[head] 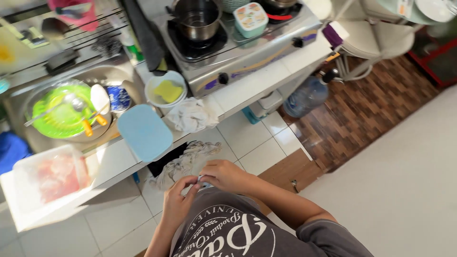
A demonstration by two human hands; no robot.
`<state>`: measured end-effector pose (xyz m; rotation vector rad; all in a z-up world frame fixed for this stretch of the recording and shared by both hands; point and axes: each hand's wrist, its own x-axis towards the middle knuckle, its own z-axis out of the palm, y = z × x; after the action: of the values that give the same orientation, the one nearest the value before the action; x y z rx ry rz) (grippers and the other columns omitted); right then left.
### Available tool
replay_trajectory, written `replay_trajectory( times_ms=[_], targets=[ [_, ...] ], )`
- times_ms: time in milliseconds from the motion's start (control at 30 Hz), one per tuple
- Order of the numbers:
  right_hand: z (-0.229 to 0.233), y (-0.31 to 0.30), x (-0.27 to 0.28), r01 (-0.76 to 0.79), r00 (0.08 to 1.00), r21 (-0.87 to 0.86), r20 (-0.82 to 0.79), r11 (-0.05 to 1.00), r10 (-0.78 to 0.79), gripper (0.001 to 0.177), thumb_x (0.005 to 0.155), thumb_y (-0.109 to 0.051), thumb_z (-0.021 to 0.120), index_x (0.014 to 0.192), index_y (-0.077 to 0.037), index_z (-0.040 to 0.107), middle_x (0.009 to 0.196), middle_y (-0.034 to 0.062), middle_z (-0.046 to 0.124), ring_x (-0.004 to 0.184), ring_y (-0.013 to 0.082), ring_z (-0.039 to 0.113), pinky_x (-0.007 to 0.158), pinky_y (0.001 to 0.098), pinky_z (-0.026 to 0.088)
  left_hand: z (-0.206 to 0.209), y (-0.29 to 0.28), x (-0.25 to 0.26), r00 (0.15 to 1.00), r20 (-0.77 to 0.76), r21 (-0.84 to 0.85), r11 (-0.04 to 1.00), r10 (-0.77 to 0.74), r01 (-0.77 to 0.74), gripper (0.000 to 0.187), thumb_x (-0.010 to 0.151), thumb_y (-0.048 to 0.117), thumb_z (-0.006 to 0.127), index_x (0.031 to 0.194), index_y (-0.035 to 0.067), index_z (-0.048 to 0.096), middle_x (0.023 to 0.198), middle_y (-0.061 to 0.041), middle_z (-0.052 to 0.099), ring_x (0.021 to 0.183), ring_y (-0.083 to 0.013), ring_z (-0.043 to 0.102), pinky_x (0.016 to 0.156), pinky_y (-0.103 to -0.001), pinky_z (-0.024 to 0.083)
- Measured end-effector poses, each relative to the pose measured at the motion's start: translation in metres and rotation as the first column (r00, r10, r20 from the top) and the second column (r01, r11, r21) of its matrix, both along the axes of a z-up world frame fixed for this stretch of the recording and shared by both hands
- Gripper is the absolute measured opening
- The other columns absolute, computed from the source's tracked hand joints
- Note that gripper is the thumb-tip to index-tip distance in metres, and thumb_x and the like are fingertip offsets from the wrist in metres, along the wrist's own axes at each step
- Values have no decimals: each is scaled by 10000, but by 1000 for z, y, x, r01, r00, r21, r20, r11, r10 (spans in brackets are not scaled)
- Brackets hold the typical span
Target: Preparing a drink by cutting open a packet and pouring its contents into a cup.
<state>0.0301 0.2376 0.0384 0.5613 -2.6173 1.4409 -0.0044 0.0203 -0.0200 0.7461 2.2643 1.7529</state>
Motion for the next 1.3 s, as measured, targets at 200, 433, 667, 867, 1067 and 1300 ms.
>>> replay_trajectory(
  times_ms=[200, 433, 667, 867, 1067, 1300],
  targets=[
    [-29, 5, 13, 43, 997, 40, -67, 998, -40, 124, 928, -153, 722, 1015, -74, 683, 937, 94, 672, 854, 321, 671, 747, 418, 549, -3, 9, 4, 952, 293, -258, 966, 93, -15, 272, 800, 115, 798, 1051, 44, 718, 935, -58, 795, 548, -87, 646, 541, -250, 501],
    [-23, 11, 37, 205, 976, -7, -77, 979, -205, 84, 979, -160, 702, 1023, -90, 687, 907, 71, 660, 807, 298, 670, 693, 393, 545, -64, 16, -3, 939, 344, -193, 979, 4, 67, 247, 814, 108, 793, 1023, 24, 692, 919, -76, 763, 896, -115, 736, 586, -304, 523],
    [-19, 12, 57, 333, 942, -46, -35, 942, -335, 101, 941, -146, 721, 923, -62, 667, 833, 77, 640, 715, 284, 649, 625, 374, 517, -75, 28, -2, 963, 226, -132, 974, -149, 181, 221, 826, 109, 787, 1006, 18, 695, 903, -72, 776, 897, -155, 764, 829, -309, 586],
    [-16, 1, 62, 378, 925, -51, -6, 924, -379, 151, 951, -174, 743, 892, -59, 664, 809, 71, 638, 693, 271, 643, 610, 363, 509, -57, 29, -11, 948, 226, -171, 949, -225, 266, 180, 830, 107, 783, 978, 33, 713, 870, -64, 793, 865, -142, 777, 820, -300, 590],
    [-5, -17, 57, 421, 907, -97, 39, 902, -419, 124, 954, -148, 752, 924, -45, 689, 819, 79, 641, 694, 255, 650, 610, 356, 518, -104, 14, -35, 880, 372, -98, 930, -296, 354, 146, 849, 88, 772, 967, 15, 727, 875, -96, 765, 851, -141, 766, 802, -298, 605],
    [-3, -17, 53, 523, 852, -87, 48, 848, -521, 76, 945, -120, 755, 956, -49, 729, 848, 82, 660, 730, 245, 662, 647, 347, 539, -168, 23, -42, 733, 551, 109, 905, -399, 411, 189, 912, 78, 690, 1066, -30, 702, 908, -81, 770, 884, -131, 716, 801, -283, 562]
  ],
)
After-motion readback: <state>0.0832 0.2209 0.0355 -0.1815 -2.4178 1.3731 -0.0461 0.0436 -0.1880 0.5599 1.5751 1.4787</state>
